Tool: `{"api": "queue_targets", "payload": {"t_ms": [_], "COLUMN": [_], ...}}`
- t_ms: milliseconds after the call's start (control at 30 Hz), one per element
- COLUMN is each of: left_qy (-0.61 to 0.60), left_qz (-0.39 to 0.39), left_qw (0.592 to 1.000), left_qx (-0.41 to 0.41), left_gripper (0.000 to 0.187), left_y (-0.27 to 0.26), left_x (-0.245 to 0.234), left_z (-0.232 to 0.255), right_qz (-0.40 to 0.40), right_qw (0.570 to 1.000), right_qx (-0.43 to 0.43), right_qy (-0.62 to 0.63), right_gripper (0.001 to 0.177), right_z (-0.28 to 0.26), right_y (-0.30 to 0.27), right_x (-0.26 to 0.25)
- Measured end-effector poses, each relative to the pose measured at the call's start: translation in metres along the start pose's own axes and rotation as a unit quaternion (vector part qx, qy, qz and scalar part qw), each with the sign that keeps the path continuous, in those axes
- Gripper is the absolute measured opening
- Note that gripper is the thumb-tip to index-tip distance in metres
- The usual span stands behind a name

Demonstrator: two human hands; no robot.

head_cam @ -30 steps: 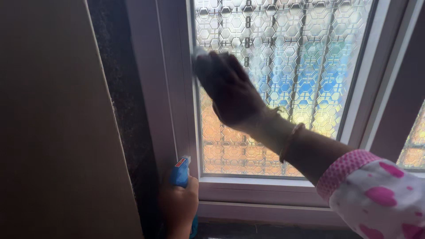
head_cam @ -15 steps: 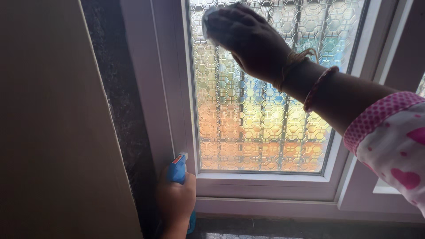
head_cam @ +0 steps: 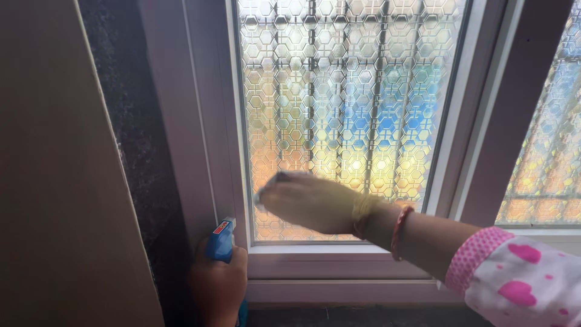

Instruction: The person wipes the panes of a window with a cloth while holding a spray bottle in the other hand.

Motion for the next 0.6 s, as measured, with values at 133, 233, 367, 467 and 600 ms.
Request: {"api": "queue_targets", "payload": {"t_ms": [133,233,367,467,600], "left_qy": [0.016,-0.004,-0.018,0.010,0.022], "left_qz": [-0.038,-0.017,-0.028,-0.033,-0.002], "left_qw": [0.999,1.000,0.999,0.998,1.000], "left_qx": [-0.012,0.019,-0.024,-0.056,-0.002], "left_gripper": [0.011,0.012,0.020,0.023,0.025], "left_y": [-0.001,0.001,-0.001,0.001,-0.001], "left_x": [0.008,0.005,0.006,0.004,-0.005], "left_z": [-0.009,-0.003,-0.008,-0.008,0.008], "right_qz": [0.162,0.286,0.180,0.108,0.141], "right_qw": [0.970,0.926,0.957,0.961,0.959], "right_qx": [0.071,0.087,0.197,0.224,0.236], "right_qy": [-0.165,-0.230,-0.111,0.119,-0.066], "right_gripper": [0.039,0.051,0.048,0.019,0.030], "right_z": [0.074,0.068,0.020,-0.026,-0.053], "right_y": [0.019,0.012,0.001,-0.017,-0.050], "right_x": [-0.093,-0.116,-0.020,0.041,0.058]}}
Point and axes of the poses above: each hand's wrist, its own y-axis towards the middle knuckle, its own x-axis out of the palm, z = x × y, the point moved 10 cm from there along y, towards the middle knuckle, and after that the axes turned 1 degree about -x, right-handed, at the moved point
